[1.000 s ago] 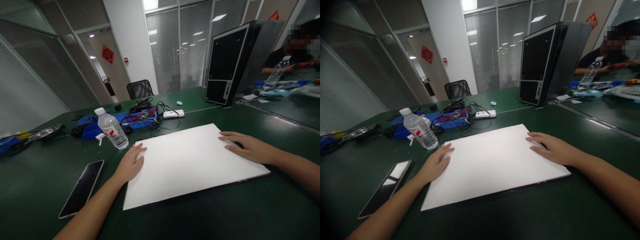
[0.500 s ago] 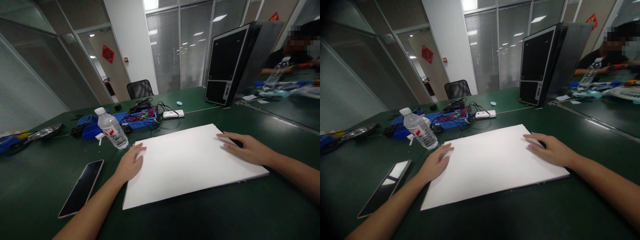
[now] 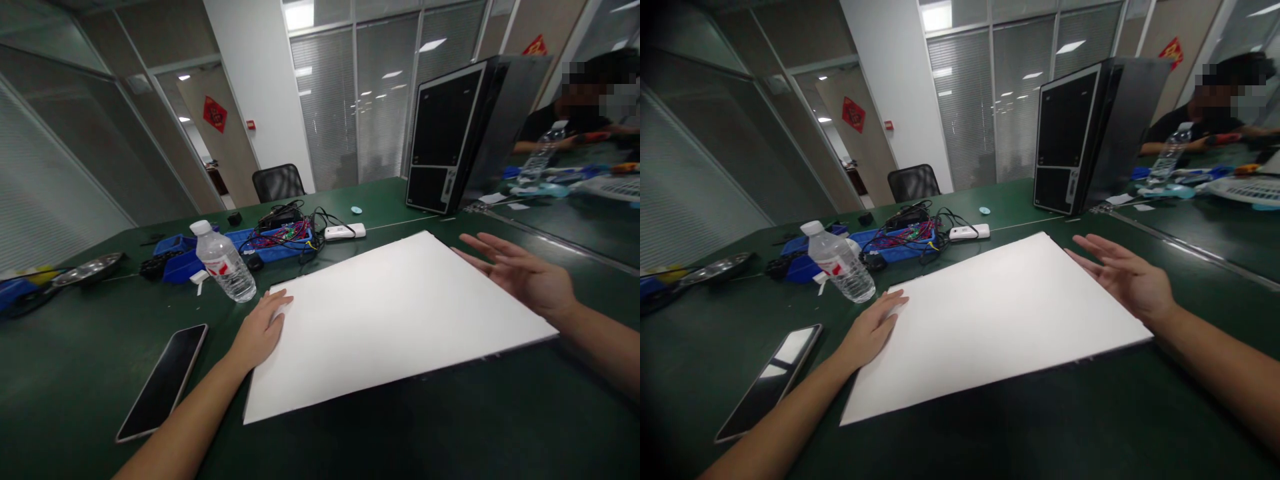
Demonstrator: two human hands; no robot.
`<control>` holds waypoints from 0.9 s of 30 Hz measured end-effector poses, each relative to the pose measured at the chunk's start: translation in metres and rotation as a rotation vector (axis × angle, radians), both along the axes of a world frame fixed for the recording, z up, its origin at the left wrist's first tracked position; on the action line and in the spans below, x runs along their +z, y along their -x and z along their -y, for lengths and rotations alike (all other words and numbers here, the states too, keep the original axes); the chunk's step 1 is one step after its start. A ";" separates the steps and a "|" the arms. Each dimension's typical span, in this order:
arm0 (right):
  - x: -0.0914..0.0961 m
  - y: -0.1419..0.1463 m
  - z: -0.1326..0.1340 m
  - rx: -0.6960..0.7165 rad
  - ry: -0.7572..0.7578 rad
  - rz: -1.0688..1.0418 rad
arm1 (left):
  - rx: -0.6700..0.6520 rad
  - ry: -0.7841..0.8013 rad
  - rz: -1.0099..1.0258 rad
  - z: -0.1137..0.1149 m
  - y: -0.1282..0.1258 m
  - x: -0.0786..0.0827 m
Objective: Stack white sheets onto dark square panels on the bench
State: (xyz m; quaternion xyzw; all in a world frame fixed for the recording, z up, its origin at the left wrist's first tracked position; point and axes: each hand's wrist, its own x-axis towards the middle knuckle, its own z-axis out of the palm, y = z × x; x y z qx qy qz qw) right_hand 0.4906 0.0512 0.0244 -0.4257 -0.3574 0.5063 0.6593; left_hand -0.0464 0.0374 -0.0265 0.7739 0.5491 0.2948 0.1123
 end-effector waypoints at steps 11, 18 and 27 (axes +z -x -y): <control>-0.006 -0.008 -0.002 0.022 -0.103 0.178 | -0.030 0.005 0.000 -0.001 0.001 0.002; -0.006 -0.009 -0.004 0.037 -0.126 0.135 | -0.022 0.012 0.013 0.000 0.000 0.003; -0.016 -0.009 -0.006 -0.063 -0.139 0.256 | -0.006 0.017 0.012 0.002 -0.003 0.006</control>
